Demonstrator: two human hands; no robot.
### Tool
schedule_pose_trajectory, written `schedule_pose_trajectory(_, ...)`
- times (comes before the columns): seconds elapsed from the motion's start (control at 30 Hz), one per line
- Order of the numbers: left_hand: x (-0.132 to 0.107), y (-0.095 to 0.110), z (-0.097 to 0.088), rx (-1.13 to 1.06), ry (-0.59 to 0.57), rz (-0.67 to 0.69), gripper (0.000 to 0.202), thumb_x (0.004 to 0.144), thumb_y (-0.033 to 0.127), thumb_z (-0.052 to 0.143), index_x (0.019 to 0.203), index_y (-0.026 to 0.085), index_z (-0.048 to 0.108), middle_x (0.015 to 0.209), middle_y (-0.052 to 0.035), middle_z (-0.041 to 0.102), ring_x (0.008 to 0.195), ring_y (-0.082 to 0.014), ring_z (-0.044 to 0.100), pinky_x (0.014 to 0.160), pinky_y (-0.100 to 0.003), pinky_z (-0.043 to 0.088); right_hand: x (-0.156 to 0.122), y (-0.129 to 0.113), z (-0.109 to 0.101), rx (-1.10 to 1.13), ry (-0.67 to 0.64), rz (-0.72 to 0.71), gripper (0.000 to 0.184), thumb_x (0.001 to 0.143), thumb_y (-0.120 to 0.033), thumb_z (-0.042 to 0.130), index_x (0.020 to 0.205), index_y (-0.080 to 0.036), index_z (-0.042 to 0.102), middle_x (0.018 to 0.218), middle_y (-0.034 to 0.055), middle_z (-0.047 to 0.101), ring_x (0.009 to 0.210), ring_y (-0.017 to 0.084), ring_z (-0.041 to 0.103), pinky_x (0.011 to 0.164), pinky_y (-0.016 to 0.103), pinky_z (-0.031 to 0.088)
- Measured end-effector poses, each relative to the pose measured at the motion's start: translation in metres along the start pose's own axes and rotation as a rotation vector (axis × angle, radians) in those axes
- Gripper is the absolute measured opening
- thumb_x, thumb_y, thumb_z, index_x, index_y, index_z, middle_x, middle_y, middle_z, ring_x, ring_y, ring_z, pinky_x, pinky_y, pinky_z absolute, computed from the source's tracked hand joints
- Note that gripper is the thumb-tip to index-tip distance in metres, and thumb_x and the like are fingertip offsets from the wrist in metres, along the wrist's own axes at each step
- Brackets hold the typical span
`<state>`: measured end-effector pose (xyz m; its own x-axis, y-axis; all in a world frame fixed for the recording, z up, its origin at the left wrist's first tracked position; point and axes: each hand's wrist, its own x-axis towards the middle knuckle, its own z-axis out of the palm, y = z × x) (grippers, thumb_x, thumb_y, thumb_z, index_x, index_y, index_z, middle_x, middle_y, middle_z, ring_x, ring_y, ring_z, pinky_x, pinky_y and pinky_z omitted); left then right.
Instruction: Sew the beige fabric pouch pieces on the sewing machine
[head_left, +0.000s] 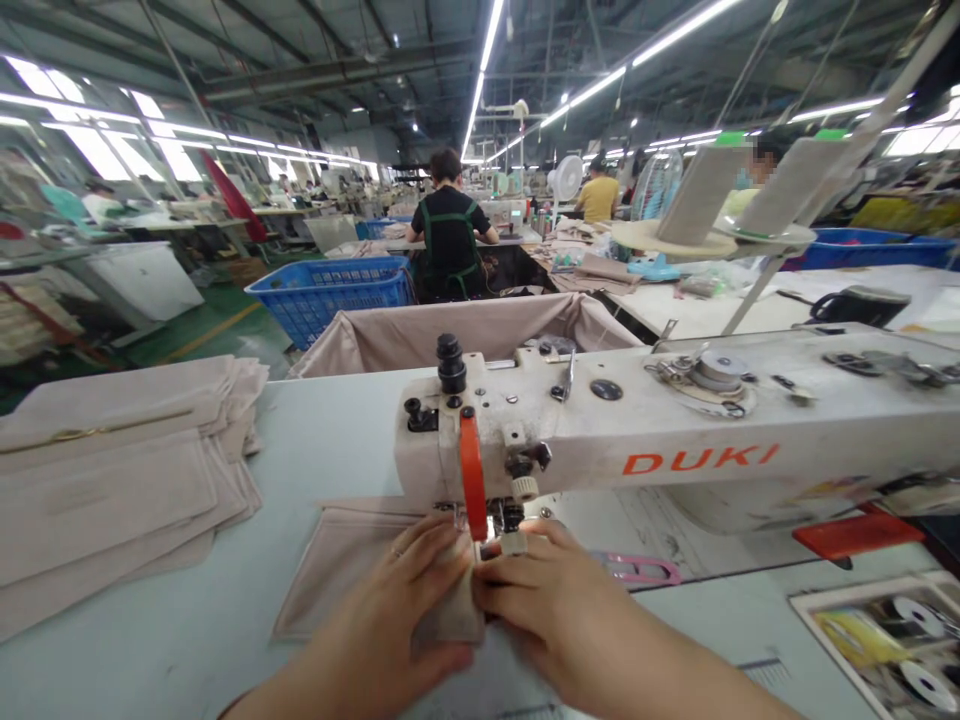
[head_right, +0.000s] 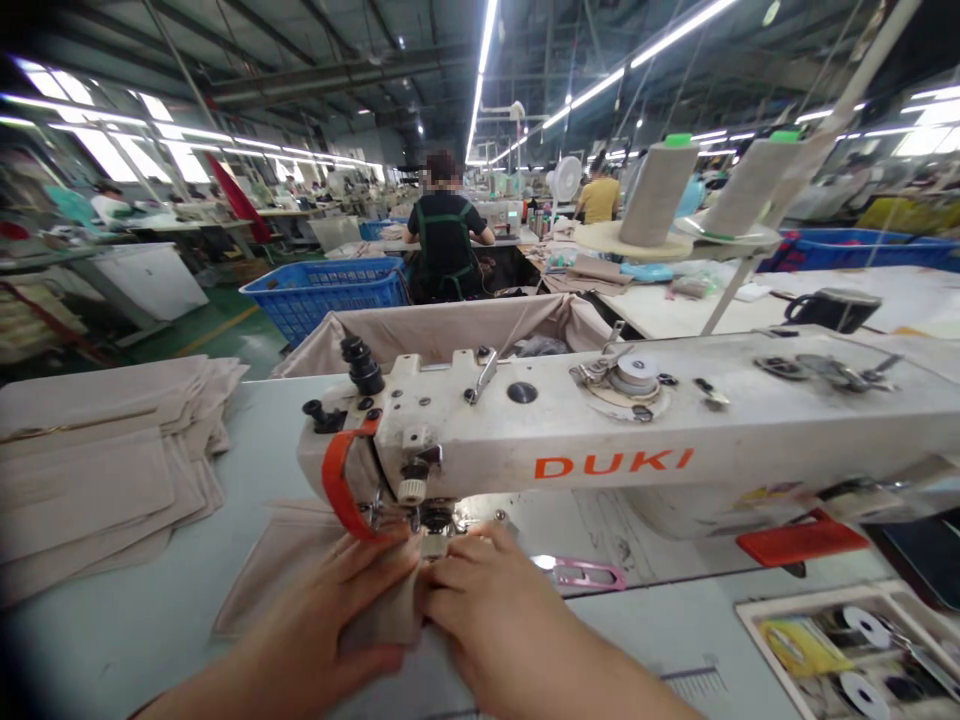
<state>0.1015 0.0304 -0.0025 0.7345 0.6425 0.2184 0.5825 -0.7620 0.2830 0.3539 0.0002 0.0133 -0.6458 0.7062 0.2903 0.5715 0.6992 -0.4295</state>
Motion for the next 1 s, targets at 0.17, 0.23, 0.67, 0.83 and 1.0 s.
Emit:
schedule_pose_trajectory(0.17, -0.008, 0.012, 0.007, 0.056, 0.053, 0.135, 0.052, 0.086, 0.002, 0.047, 0.135, 0.017, 0.054, 0.141, -0.0090, 0.060, 0.134, -0.0228, 0.053, 0.115, -0.038, 0.045, -0.002, 0.017, -0.017, -0.001, 0.000, 0.100, 0.037, 0.086, 0.000, 0.059, 0.110, -0.026, 0.067, 0.115, 0.0010, 0.068, 0.110, 0.020, 0.058, 0.096, 0.036, 0.044)
schedule_pose_trajectory(0.23, -0.005, 0.014, 0.009, 0.088, 0.064, 0.108, 0.052, 0.084, -0.001, 0.043, 0.131, 0.016, 0.057, 0.135, -0.0090, 0.064, 0.129, -0.0219, 0.056, 0.114, -0.038, 0.045, 0.004, 0.025, -0.003, -0.105, 0.138, 0.155, 0.023, 0.087, -0.003, 0.062, 0.104, -0.019, 0.067, 0.109, 0.0077, 0.067, 0.101, 0.025, 0.058, 0.088, 0.039, 0.048)
schedule_pose_trajectory(0.67, -0.002, 0.016, 0.018, 0.140, 0.007, 0.180, 0.052, 0.089, -0.001, 0.044, 0.138, 0.014, 0.051, 0.137, -0.0098, 0.062, 0.132, -0.0212, 0.054, 0.118, -0.038, 0.041, -0.007, -0.002, 0.028, 0.027, 0.102, -0.175, 0.012, 0.099, -0.018, 0.056, 0.101, -0.020, 0.067, 0.086, 0.0031, 0.070, 0.091, 0.019, 0.063, 0.084, 0.032, 0.050)
schedule_pose_trajectory(0.83, 0.003, 0.008, 0.022, 0.163, -0.048, 0.192, 0.051, 0.089, 0.002, 0.047, 0.139, 0.011, 0.049, 0.140, -0.0113, 0.059, 0.133, -0.0239, 0.053, 0.116, -0.040, 0.043, -0.001, 0.001, 0.031, 0.035, 0.113, -0.158, 0.011, 0.096, -0.014, 0.057, 0.100, -0.017, 0.066, 0.091, 0.0050, 0.071, 0.095, 0.020, 0.064, 0.086, 0.034, 0.052)
schedule_pose_trajectory(1.0, 0.011, 0.003, 0.018, 0.146, 0.060, 0.227, 0.033, 0.101, 0.005, 0.039, 0.129, 0.010, 0.055, 0.128, -0.0102, 0.065, 0.123, -0.0221, 0.059, 0.110, -0.039, 0.049, 0.001, 0.000, 0.029, 0.027, 0.124, -0.151, 0.015, 0.097, -0.013, 0.053, 0.106, -0.015, 0.065, 0.097, 0.0077, 0.071, 0.099, 0.023, 0.064, 0.086, 0.037, 0.052)
